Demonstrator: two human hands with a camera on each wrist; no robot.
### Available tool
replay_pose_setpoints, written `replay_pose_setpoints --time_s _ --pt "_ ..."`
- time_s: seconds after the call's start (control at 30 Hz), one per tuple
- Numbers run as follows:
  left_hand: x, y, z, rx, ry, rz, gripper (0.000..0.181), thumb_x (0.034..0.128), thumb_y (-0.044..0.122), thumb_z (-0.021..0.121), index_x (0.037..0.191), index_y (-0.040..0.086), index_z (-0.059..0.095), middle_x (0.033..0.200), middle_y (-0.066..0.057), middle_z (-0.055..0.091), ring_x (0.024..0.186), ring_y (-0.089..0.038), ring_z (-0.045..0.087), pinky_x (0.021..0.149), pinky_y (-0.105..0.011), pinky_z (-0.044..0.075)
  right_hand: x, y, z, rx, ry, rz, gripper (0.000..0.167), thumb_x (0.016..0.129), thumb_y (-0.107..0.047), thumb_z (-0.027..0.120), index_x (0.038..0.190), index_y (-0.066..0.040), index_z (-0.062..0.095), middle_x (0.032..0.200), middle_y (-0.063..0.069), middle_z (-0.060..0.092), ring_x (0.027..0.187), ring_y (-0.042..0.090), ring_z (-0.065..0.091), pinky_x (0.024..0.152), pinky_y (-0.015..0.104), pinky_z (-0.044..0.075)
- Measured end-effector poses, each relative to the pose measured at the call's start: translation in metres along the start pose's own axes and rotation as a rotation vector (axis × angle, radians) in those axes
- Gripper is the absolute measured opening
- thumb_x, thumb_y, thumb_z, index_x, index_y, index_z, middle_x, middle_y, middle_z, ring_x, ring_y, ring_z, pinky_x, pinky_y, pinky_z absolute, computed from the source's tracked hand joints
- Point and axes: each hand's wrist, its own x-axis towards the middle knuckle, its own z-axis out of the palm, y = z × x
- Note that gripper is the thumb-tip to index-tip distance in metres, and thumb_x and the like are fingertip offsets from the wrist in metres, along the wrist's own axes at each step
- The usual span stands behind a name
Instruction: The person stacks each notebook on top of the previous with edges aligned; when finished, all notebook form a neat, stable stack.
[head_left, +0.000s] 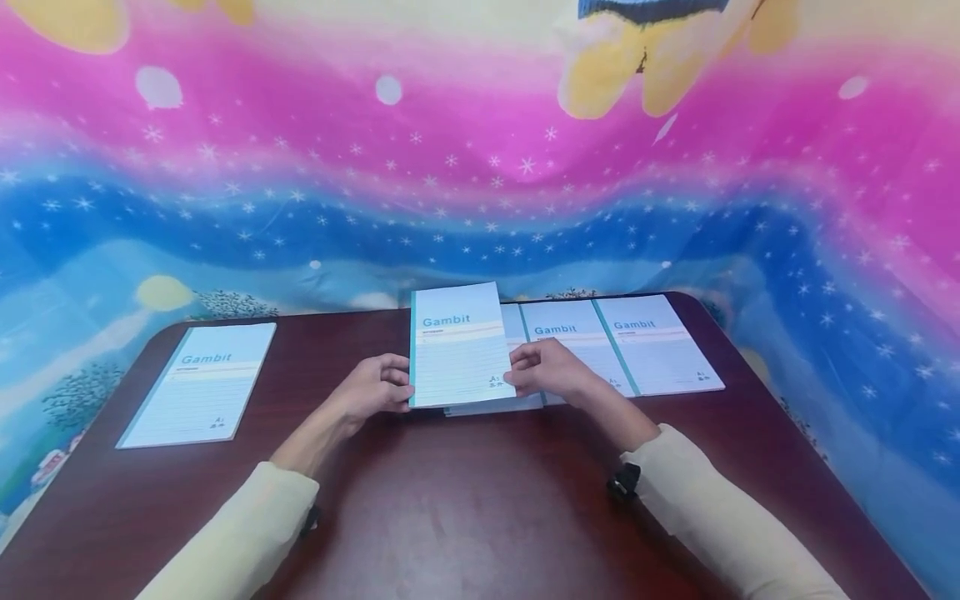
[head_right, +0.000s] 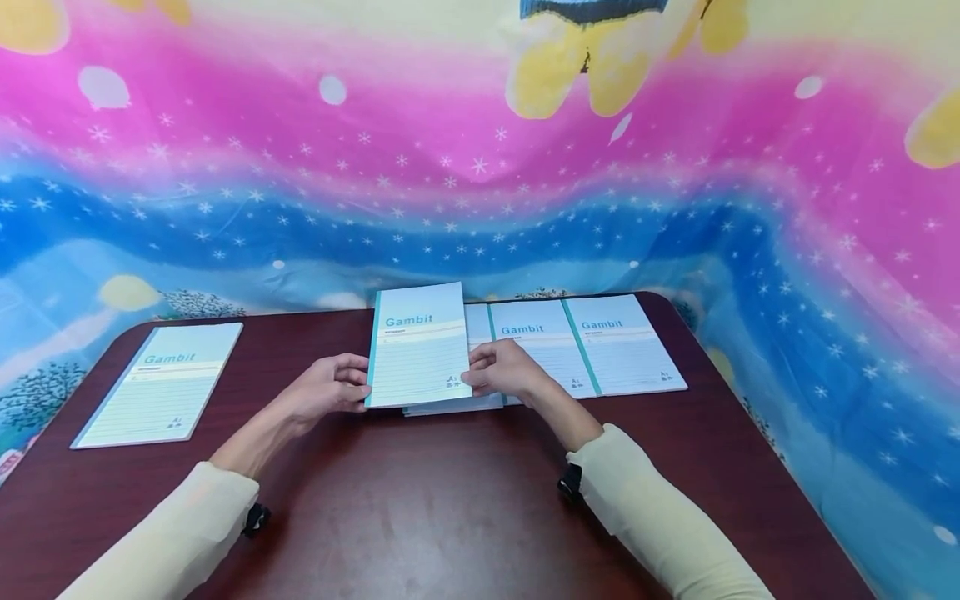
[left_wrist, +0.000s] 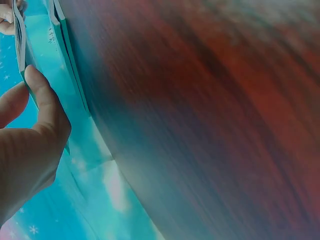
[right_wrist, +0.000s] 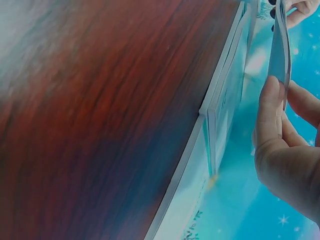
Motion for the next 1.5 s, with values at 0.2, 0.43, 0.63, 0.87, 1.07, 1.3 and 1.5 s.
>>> replay_pose_setpoints --time_s 0.2,0.43,0.63,0.87,1.07,1.3,1.5 --pt "0.003 0.004 0.004 0.012 -0.002 -0.017 0.054 0.0957 -0.006 0.062 0.145 -0.011 0.039 0.112 -0.022 0.055 0.085 -0.024 0.064 0.079 -0.038 0.062 -0.001 0.003 -0.005 -0.021 0.008 0.005 0.037 0.092 -0.01 0.075 0.124 0.005 0.064 0.108 0.016 0.067 0.09 0.025 0.069 0.082 0.041 0.062" --pt "0.01 0.004 0.012 0.027 0.003 -0.014 0.055 0.0949 -0.008 0.062 0.145 -0.011 0.04 0.114 -0.024 0.056 0.083 -0.022 0.066 0.08 -0.039 0.062 -0.003 0.006 -0.012 -0.074 0.016 0.007 0.031 0.093 -0.011 0.073 0.12 0.003 0.066 0.107 0.016 0.067 0.09 0.025 0.07 0.082 0.039 0.061" --pt "0.016 0.0 0.02 0.074 0.011 -0.013 0.055 0.0946 -0.007 0.064 0.145 -0.01 0.042 0.114 -0.023 0.058 0.084 -0.022 0.068 0.077 -0.037 0.062 -0.005 0.011 -0.019 -0.095 0.011 0.018 0.038 0.094 -0.01 0.072 0.127 0.006 0.061 0.112 0.018 0.066 0.089 0.025 0.071 0.085 0.04 0.061" --pt "0.02 0.002 0.027 0.111 0.012 -0.02 0.054 0.0934 -0.007 0.065 0.143 -0.011 0.044 0.111 -0.021 0.058 0.082 -0.021 0.068 0.075 -0.035 0.062 -0.003 0.017 -0.023 -0.137 0.025 0.033 0.028 0.094 -0.01 0.073 0.118 0.003 0.066 0.105 0.015 0.068 0.084 0.024 0.071 0.082 0.038 0.061" --pt "0.022 0.003 0.032 0.14 0.011 -0.026 0.054 0.0932 -0.008 0.065 0.143 -0.012 0.044 0.11 -0.021 0.058 0.082 -0.021 0.069 0.075 -0.035 0.062 -0.004 0.017 -0.025 -0.149 0.031 0.044 0.025 0.094 -0.01 0.072 0.115 0.003 0.068 0.103 0.015 0.068 0.086 0.024 0.071 0.082 0.037 0.061" --pt "0.026 0.001 0.037 0.203 0.005 -0.031 0.056 0.093 -0.008 0.065 0.145 -0.013 0.044 0.106 -0.018 0.058 0.081 -0.019 0.068 0.074 -0.033 0.062 -0.001 0.023 -0.026 -0.189 0.041 0.054 0.021 0.093 -0.008 0.073 0.111 0.001 0.07 0.104 0.014 0.069 0.088 0.023 0.071 0.082 0.036 0.06" --pt "0.027 0.0 0.039 0.257 0.01 -0.026 0.057 0.093 -0.007 0.066 0.145 -0.012 0.044 0.105 -0.017 0.059 0.078 -0.017 0.069 0.072 -0.031 0.062 -0.002 0.022 -0.026 -0.236 0.05 0.049 0.025 0.092 -0.01 0.075 0.113 0.003 0.07 0.106 0.015 0.072 0.089 0.024 0.072 0.085 0.039 0.058"
